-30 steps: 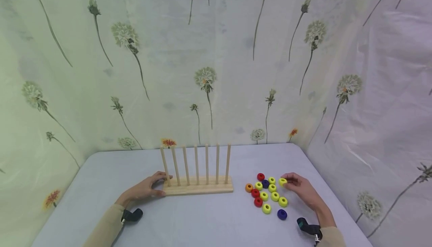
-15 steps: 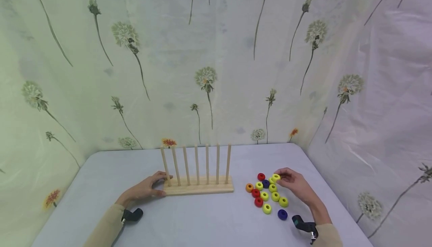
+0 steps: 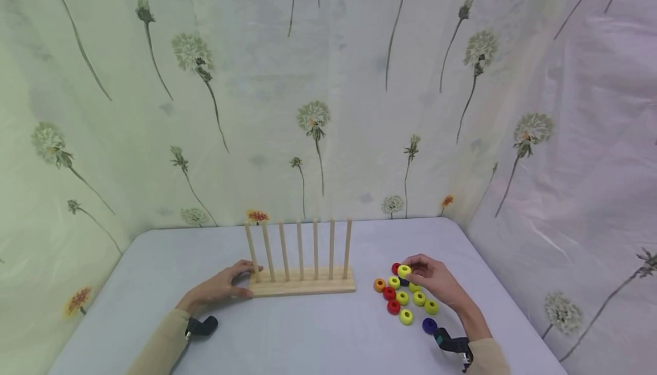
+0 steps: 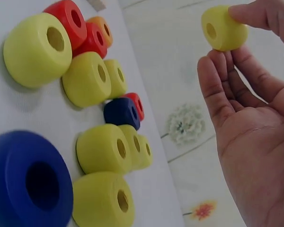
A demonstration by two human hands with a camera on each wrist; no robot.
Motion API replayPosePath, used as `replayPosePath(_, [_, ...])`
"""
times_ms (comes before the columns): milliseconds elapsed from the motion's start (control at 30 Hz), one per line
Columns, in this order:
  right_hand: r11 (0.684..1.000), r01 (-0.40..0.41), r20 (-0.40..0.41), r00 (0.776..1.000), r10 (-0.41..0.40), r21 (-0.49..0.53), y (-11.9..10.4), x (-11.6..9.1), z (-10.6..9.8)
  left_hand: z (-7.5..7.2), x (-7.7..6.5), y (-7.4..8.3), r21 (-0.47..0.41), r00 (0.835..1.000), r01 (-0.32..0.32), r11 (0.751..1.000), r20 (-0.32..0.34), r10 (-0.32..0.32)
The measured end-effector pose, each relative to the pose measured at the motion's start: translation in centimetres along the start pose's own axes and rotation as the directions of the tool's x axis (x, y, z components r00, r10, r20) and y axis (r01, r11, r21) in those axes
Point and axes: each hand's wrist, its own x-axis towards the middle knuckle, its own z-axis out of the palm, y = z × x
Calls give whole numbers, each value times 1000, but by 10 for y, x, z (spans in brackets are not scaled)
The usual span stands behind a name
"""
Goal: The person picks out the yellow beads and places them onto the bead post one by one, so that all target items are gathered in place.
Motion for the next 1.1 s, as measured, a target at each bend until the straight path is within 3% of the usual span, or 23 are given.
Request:
replayPosePath(267, [1000, -10, 47, 999, 9, 14, -7, 7, 10, 0, -1, 1, -21, 1000, 21, 1000, -2, -21])
replayPosePath(533, [997, 60, 72, 995, -63, 49, -15, 12, 16, -2, -1, 1, -10, 1000, 7, 1000, -5, -7])
replayPosePath(800, [997, 48, 50, 997, -50, 56, -25, 17, 25, -2, -1, 1, -9, 1000, -8, 1000, 0, 8])
replayPosePath(1100, [990, 134, 21, 991, -135, 51, -42, 25, 28, 0, -1, 0, -21, 1000, -3, 1000, 7, 3])
